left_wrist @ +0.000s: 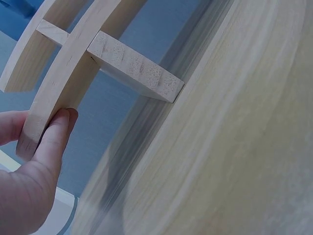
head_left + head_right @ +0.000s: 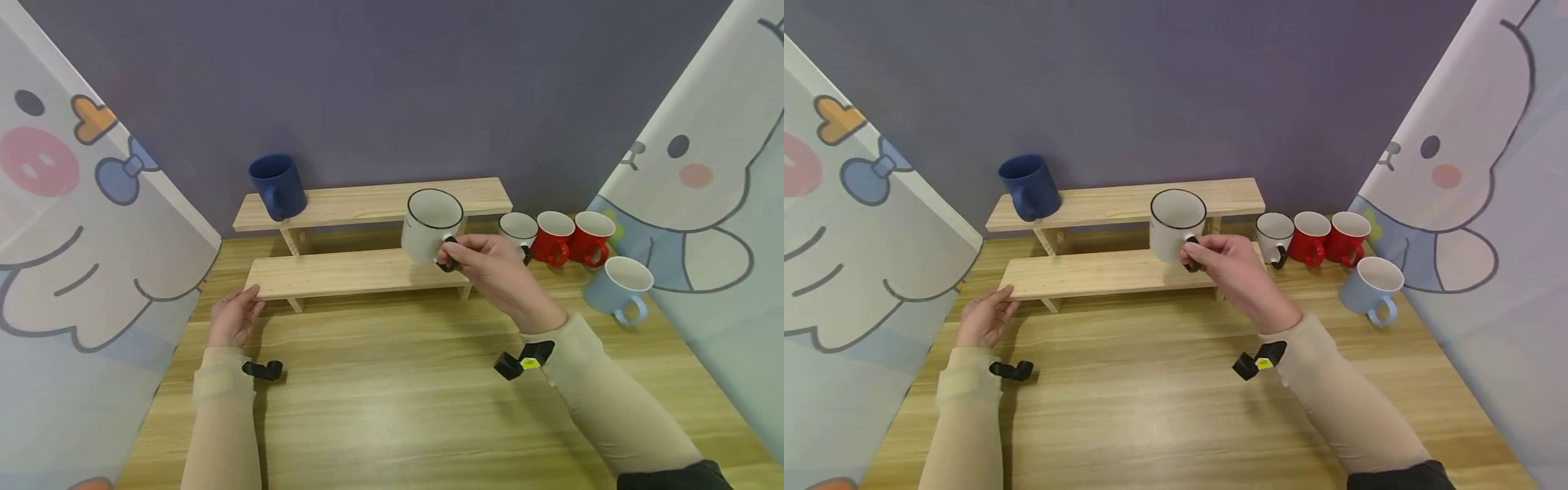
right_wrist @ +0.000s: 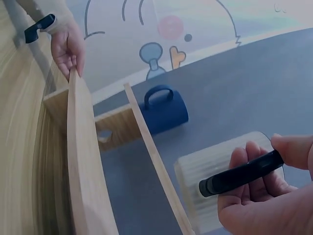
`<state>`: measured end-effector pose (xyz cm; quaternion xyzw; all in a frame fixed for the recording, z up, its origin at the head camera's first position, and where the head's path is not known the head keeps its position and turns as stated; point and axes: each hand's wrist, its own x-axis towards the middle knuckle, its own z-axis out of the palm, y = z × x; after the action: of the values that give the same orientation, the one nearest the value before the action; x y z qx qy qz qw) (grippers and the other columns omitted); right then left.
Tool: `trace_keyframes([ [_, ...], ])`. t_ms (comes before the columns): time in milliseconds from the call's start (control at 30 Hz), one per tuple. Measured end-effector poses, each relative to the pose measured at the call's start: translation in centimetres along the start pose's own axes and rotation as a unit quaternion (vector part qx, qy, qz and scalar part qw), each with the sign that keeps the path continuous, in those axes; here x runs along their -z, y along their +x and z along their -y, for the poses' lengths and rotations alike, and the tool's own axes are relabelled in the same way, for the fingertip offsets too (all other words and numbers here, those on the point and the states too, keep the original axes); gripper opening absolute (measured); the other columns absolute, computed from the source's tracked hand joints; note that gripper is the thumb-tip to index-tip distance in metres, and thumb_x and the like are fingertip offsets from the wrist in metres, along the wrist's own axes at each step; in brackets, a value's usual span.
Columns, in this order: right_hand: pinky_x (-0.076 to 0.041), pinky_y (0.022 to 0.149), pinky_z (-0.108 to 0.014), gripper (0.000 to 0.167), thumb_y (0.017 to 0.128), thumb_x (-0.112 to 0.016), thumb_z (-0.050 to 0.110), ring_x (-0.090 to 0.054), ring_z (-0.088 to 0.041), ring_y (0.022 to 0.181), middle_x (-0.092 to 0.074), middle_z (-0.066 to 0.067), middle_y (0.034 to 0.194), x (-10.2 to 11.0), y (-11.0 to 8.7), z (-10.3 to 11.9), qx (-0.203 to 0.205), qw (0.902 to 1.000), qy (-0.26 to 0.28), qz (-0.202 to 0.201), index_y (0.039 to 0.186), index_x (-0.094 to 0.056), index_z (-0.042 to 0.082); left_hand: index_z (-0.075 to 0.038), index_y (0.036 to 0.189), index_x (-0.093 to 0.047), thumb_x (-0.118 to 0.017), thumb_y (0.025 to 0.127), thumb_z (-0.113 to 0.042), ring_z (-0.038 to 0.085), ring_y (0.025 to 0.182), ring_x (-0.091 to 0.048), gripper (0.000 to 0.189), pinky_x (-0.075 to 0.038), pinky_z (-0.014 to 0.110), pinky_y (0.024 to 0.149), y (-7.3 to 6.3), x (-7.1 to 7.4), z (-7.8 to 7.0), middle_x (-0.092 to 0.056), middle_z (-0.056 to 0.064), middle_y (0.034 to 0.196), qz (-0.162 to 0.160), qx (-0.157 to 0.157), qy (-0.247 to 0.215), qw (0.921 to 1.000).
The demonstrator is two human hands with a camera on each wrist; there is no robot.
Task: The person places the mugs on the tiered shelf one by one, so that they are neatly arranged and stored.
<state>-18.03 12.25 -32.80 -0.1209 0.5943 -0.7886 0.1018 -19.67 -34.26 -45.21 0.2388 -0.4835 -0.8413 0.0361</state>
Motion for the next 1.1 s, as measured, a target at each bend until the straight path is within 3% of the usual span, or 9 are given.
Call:
trace_keyframes([
  [233, -0.054, 0.091, -0.033, 0.010, 0.101, -0.061, -0.003, -0.062, -0.025, 0.093, -0.064, -0.016, 0.097, -2.6, 3.1, 0.2, 0.014, 0.9996, 0.025, -0.005, 0.099, -0.066, -0.011, 0.003, 0.123, -0.046, -0.069, 0.097, -0.001, 0.014, 0.075, -0.069, 0.035, -0.060, 0.020, 0.073, -0.1, 0.0, -0.2, -0.069, 0.009, 0.091, 0.009, -0.002, -0.005, 0.9999],
  [500, -0.049, 0.082, -0.033, 0.017, 0.101, -0.066, 0.004, -0.058, -0.024, 0.095, -0.064, -0.015, 0.096, -5.1, 6.9, 0.4, 0.011, 0.9998, -0.015, -0.008, 0.099, -0.067, -0.012, 0.003, 0.128, -0.044, -0.072, 0.096, -0.002, 0.014, 0.077, -0.069, 0.042, -0.060, 0.020, 0.074, 0.0, 0.0, -0.1, -0.069, 0.009, 0.092, 0.006, -0.003, -0.003, 1.0000],
  [667, -0.049, 0.078, -0.030, 0.016, 0.100, -0.067, 0.004, -0.059, -0.022, 0.091, -0.065, -0.014, 0.093, -6.5, 9.3, 0.3, 0.004, 0.9994, -0.013, -0.032, 0.094, -0.069, -0.010, 0.003, 0.123, -0.046, -0.072, 0.096, -0.003, 0.014, 0.075, -0.068, 0.038, -0.060, 0.020, 0.072, 0.0, 0.2, 0.0, -0.068, 0.008, 0.091, 0.001, 0.002, 0.004, 1.0000],
  [867, -0.046, 0.075, -0.031, 0.018, 0.100, -0.069, 0.009, -0.057, -0.022, 0.093, -0.067, -0.014, 0.091, -7.8, 11.7, -0.2, 0.009, 0.9966, -0.052, -0.063, 0.095, -0.071, -0.008, 0.003, 0.116, -0.051, -0.070, 0.097, -0.002, 0.013, 0.072, -0.068, 0.028, -0.060, 0.020, 0.074, -0.1, 0.2, 0.2, -0.069, 0.008, 0.089, 0.002, 0.002, 0.005, 1.0000],
  [1100, -0.051, 0.080, -0.028, 0.020, 0.098, -0.073, 0.014, -0.060, -0.021, 0.101, -0.068, -0.015, 0.101, -9.4, 13.8, -0.8, -0.005, 0.9920, -0.068, -0.107, 0.097, -0.074, -0.007, 0.003, 0.118, -0.051, -0.069, 0.098, -0.002, 0.013, 0.074, -0.069, 0.027, -0.059, 0.020, 0.075, 0.1, 0.1, 0.1, -0.069, 0.008, 0.090, 0.006, -0.003, 0.004, 1.0000],
])
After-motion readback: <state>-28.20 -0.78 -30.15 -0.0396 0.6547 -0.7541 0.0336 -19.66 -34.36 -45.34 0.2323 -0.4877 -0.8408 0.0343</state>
